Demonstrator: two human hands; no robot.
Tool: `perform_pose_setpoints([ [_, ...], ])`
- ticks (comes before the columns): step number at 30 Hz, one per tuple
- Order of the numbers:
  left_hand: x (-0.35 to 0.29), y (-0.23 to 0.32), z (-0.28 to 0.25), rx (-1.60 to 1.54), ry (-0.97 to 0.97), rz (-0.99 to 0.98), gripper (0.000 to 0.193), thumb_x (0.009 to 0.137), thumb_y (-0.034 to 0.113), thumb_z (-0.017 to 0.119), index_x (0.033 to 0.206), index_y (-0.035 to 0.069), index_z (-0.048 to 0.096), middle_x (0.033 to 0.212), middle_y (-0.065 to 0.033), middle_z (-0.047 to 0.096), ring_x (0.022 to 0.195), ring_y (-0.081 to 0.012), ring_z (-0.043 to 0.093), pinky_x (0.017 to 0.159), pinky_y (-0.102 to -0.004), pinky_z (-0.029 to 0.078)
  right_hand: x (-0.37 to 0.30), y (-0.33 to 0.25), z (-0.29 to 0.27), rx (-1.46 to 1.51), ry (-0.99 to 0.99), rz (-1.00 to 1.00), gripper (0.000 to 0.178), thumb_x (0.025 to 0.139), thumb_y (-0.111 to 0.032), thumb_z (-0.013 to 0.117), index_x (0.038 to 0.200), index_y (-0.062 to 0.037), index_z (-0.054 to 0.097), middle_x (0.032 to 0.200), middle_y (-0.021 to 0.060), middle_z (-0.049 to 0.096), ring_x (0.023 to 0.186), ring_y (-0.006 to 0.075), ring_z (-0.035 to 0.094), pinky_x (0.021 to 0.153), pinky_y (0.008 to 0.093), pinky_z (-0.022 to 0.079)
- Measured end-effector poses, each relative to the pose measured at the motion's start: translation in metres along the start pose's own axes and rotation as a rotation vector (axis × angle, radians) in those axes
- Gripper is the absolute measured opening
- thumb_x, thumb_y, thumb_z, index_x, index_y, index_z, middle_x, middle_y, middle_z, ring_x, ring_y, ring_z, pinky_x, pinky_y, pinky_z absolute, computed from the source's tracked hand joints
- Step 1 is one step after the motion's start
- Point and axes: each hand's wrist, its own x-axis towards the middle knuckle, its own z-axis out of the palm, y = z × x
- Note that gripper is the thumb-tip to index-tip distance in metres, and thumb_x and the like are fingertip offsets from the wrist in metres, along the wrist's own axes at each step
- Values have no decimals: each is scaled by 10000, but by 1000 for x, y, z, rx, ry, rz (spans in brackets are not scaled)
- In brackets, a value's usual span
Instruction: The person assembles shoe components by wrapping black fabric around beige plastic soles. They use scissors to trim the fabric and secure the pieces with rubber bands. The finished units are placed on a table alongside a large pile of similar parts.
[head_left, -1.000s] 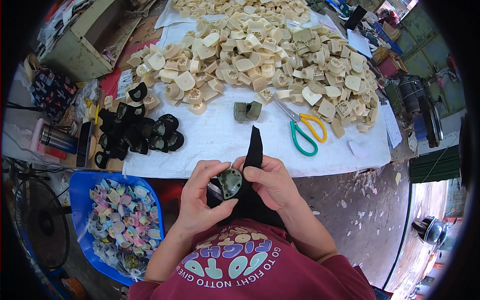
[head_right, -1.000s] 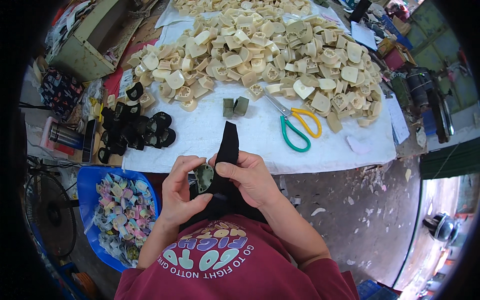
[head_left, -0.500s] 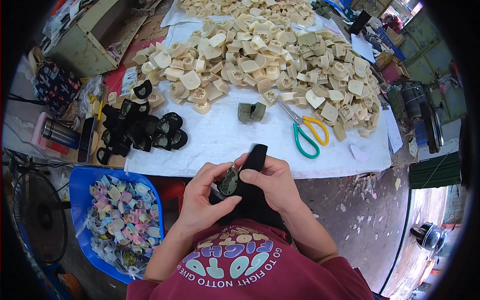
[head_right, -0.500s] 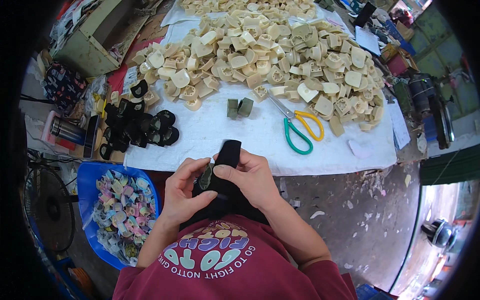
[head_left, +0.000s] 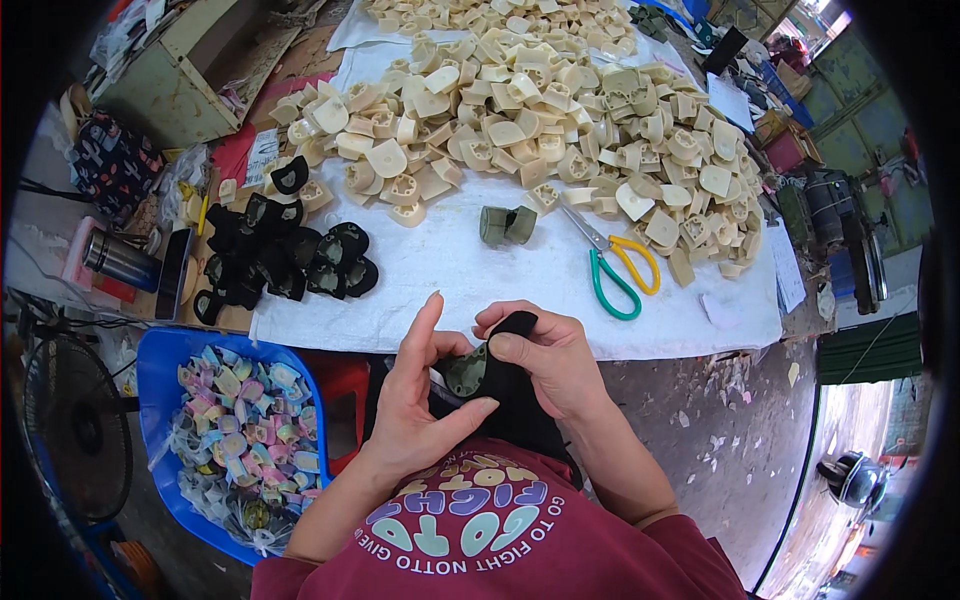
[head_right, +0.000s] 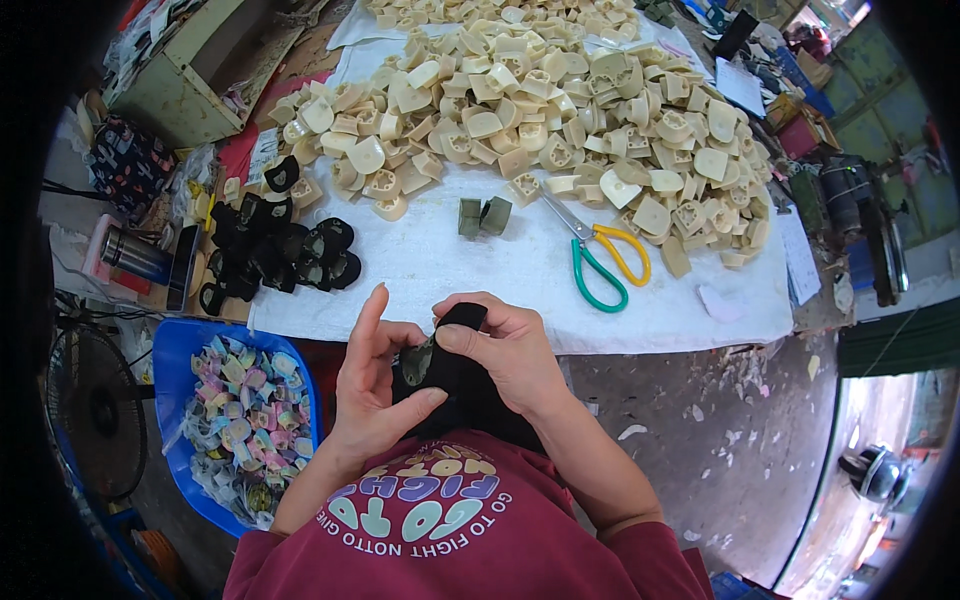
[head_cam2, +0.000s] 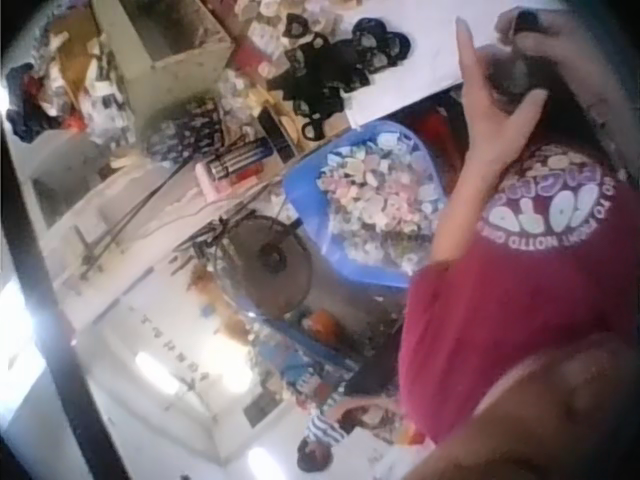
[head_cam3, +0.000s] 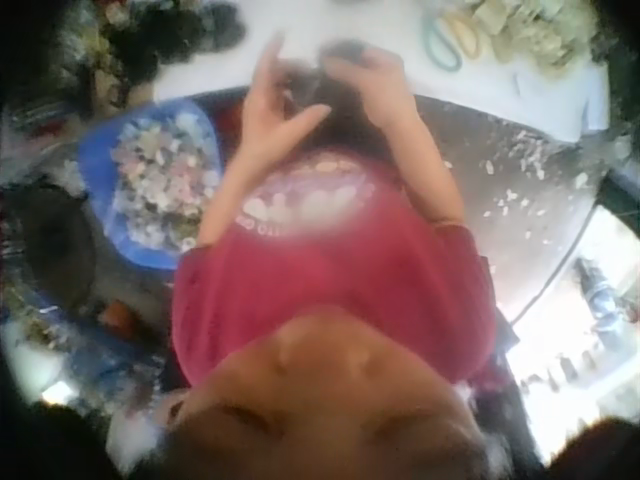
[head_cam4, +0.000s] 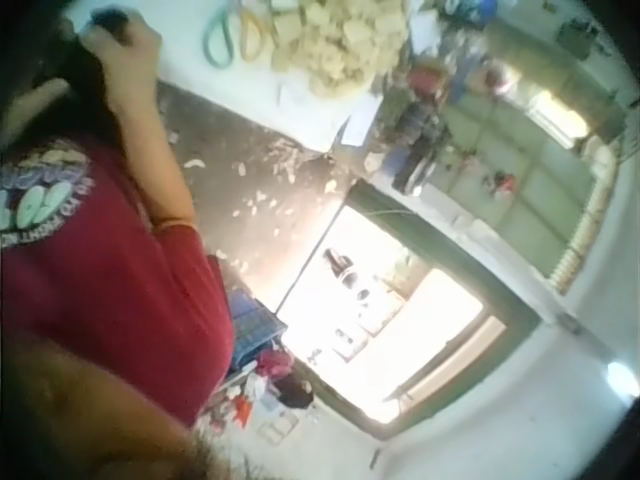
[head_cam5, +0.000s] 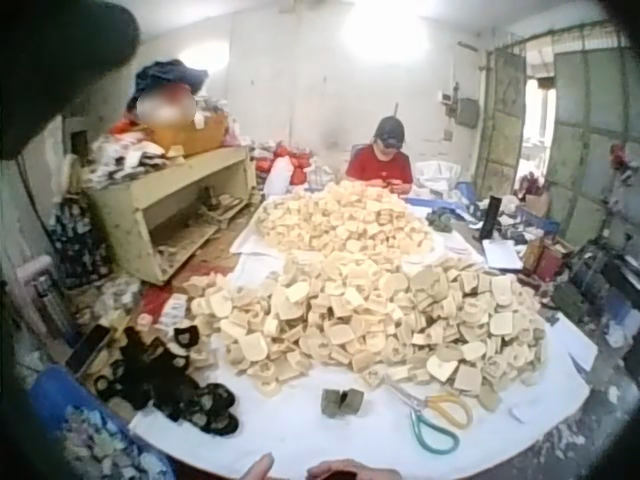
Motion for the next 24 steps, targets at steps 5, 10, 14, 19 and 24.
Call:
perform_pose_setpoints([
  [5,-2,-1,-2,15,-41,66,973,725,-2,727,1496,57,137,1070,-93,535,1015,-169,514,925,-300,389,-2,-6,-10,6,-78,169,161,817,-95,722,947,-11,677,841,13,646,756,67,571,690,221,478],
  [10,3,-3,-3,35,62,-107,861,726,9,746,1449,38,279,1106,-106,551,1042,-156,540,902,-291,437,-9,-4,-4,-357,-5,-163,144,811,-106,735,889,-7,666,816,10,633,708,58,560,663,215,471],
  [14,6,9,-6,85,-17,-229,577,715,10,756,1239,0,515,1102,-113,590,988,-169,601,864,-291,473,-17,-6,6,-113,-88,58,153,787,-56,743,904,-21,651,813,-1,628,730,51,561,668,203,462],
  [19,4,0,-10,372,-39,113,579,688,9,760,1217,12,524,1069,-132,611,972,-240,622,829,-307,491,-18,-2,7,-217,-94,127,165,758,-2,742,878,-8,629,830,17,632,763,83,587,713,235,500],
  [24,7,2,-6,473,-28,263,553,699,9,750,1210,21,538,1062,-137,612,959,-249,625,824,-310,493,-19,5,5,-272,-40,32,166,754,-11,748,871,-10,630,924,40,628,802,92,585,715,239,496],
])
